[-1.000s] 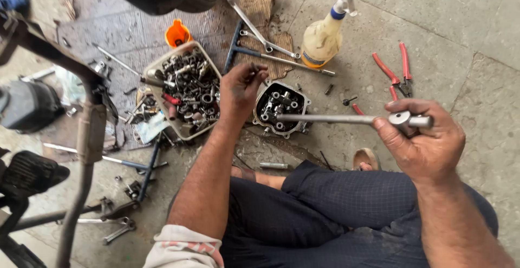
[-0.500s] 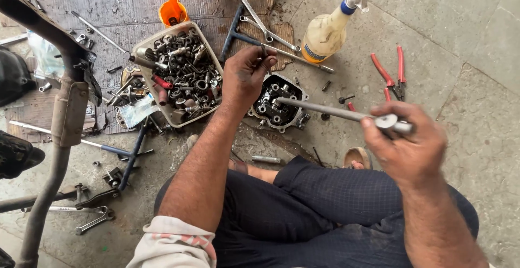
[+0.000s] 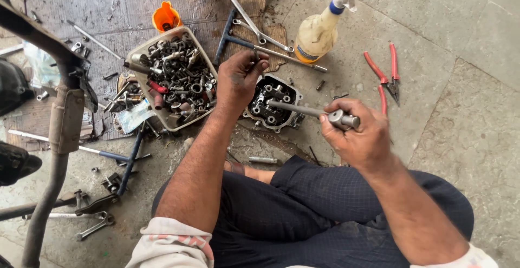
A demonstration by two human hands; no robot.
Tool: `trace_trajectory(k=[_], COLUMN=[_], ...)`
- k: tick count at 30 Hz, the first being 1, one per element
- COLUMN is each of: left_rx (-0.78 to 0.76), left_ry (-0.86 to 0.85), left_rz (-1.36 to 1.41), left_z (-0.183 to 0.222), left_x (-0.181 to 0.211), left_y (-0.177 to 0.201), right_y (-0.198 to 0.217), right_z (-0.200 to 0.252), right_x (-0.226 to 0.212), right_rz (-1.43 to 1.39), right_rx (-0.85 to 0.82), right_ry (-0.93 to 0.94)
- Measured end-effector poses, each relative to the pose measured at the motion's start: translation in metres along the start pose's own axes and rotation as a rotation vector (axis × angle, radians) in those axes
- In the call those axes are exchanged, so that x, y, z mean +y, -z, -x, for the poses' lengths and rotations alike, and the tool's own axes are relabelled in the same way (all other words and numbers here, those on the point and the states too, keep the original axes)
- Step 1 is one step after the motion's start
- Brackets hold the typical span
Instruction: Assembling and repairing motorcycle engine components including the cylinder head, valves, and associated hardware.
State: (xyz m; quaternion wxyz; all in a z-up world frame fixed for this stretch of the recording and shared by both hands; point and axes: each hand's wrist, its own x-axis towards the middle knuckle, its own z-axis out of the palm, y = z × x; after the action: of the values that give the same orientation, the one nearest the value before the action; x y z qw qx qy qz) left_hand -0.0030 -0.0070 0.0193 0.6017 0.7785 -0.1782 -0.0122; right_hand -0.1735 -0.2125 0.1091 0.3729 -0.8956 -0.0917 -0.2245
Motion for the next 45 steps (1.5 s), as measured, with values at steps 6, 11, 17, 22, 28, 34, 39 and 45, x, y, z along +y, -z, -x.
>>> trace_trajectory(k=[6,11,17,22,28,34,39,45], left_rx=[-0.009,-0.009,-0.019,-0.021,-0.023,-0.003,-0.034,-0.042], left_ry=[-0.016,-0.008,-0.003,-0.005,0.021,0.005,0.034,0.021], left_rz=[0.027,-0.022,-0.017,-0.024,-0.052,-0.049,-0.017,-0.031], left_z=[0.002,0.001,0.002,0.003,0.007,0.003,0.001,0.002], left_x=[-0.005,-0.009,-0.010,-0.004,-0.010,-0.005,-0.007,-0.002], left_y=[0.000,-0.003,-0.002,-0.004,-0.003,-0.004,0.000,-0.004], right_y=[0.020,0.007,0.018,-0.003,0.020,-0.018,0.023,0.001], right_z=[0.013,0.006,0.013,0.012,0.019,0.018,0.013,0.008], right_x=[0.006,0.007,0.013,0.018,0.012,0.033,-0.009,-0.001], right_rz=[-0.117,-0.086,-0.079,-0.107,-0.277,-0.117,-0.240,-0.059], right_rx=[-0.008,-0.072,-0.046,-0.124,-0.049,-0.125,-0.052,-0.087], right_ry=[-0.053,-0.095,-0.087,-0.195,-0.200,-0.119,-0.280,-0.194])
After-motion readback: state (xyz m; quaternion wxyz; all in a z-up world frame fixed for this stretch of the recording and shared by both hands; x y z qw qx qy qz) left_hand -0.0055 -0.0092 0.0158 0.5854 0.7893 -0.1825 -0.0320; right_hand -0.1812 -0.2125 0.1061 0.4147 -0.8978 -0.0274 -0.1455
